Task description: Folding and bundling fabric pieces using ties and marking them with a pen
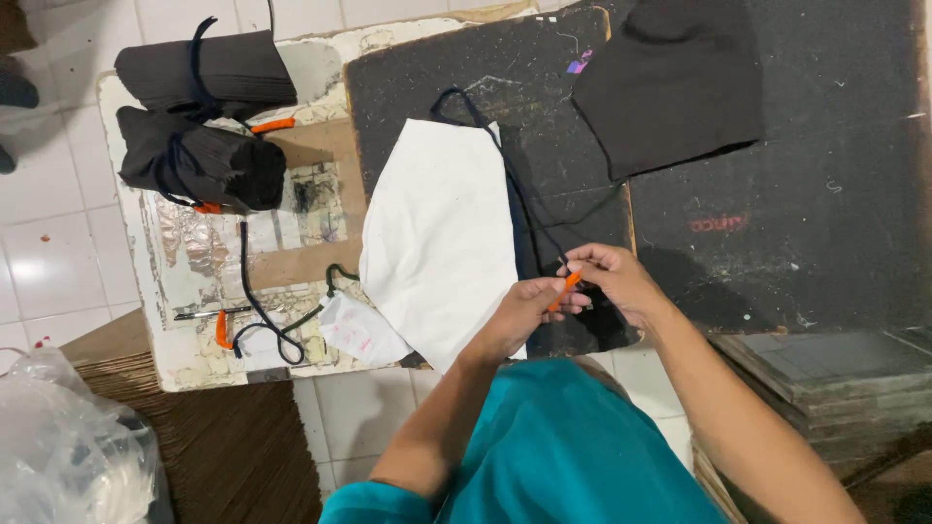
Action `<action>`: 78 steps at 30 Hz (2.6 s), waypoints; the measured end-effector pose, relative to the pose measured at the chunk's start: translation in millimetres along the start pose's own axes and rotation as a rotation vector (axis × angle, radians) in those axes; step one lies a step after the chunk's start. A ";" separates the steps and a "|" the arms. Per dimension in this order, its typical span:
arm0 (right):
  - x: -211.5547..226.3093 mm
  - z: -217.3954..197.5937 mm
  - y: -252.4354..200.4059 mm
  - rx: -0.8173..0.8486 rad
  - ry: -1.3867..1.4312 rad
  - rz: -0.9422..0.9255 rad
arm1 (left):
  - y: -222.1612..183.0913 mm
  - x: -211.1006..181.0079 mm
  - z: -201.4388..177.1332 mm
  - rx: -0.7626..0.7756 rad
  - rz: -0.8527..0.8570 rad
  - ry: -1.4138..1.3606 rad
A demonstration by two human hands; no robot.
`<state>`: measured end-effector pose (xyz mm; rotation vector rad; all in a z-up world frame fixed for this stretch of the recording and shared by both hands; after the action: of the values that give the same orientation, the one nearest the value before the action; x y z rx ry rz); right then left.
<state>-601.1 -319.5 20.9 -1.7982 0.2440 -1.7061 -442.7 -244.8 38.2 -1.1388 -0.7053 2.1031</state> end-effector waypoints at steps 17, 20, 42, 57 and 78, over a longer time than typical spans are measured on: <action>-16.5 -7.6 -25.2 -0.090 -0.329 -0.151 | 52.8 57.1 -10.9 -0.272 0.193 0.034; -11.3 -9.4 -26.8 -0.094 -0.314 -0.130 | 32.4 32.4 1.5 -0.251 0.179 -0.039; -27.2 -6.0 2.8 -0.116 -0.346 -0.097 | 51.7 -2.5 -8.4 -0.332 0.335 0.333; -25.3 -4.7 7.6 -0.144 -0.306 -0.044 | 70.1 6.8 -23.7 -0.329 0.236 0.288; -60.4 -19.1 46.5 -0.206 -0.313 -0.004 | 83.1 2.1 -9.4 -0.572 0.112 0.488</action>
<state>-614.3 -329.0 -56.1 -2.1858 0.2886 -1.4177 -458.5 -296.1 -26.0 -1.9509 -1.0451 1.6314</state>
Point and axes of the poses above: each hand's wrist, its own y-axis towards the middle knuckle, its own z-axis out of the palm, x = y × z, the point moved 2 cm from there along y, towards the middle knuckle, and after that the axes turned 6 degrees about -z, right-handed, at the moved point
